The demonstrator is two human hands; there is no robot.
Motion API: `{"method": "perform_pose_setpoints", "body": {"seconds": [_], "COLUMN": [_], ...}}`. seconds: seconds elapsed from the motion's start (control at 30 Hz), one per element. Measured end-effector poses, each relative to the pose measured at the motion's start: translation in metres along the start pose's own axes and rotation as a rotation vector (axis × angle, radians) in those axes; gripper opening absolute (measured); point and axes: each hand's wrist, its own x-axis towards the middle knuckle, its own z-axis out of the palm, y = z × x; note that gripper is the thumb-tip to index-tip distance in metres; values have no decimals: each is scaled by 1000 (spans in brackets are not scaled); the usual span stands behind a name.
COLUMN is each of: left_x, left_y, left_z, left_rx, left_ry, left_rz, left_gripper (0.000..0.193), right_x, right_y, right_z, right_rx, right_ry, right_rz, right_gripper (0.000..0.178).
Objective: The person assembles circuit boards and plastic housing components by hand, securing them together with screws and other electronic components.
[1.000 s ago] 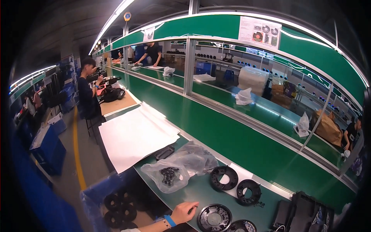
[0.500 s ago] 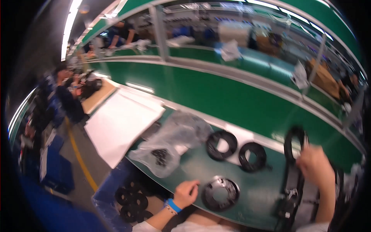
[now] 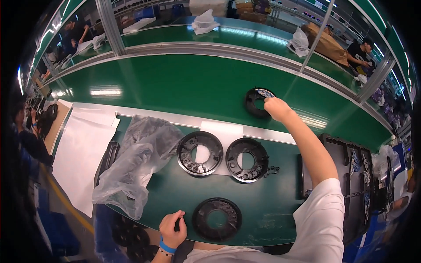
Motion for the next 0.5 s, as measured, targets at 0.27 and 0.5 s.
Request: {"method": "perform_pose_setpoints", "body": {"seconds": [0.27,0.5], "left_x": [8,14], "left_y": [-1,-3], "left_z": [3,5], "left_rx": [-13,7], "left_ry": [-59,-1], "left_rz": [-8,108], "left_gripper": [25,26], "right_x": [-10,-120], "right_y": [9,88], "right_z": [-33,-185], "right_rx": [163,34], "right_ry": [261,634], "right_rz": [39,-23], "right_gripper": [21,40]}}
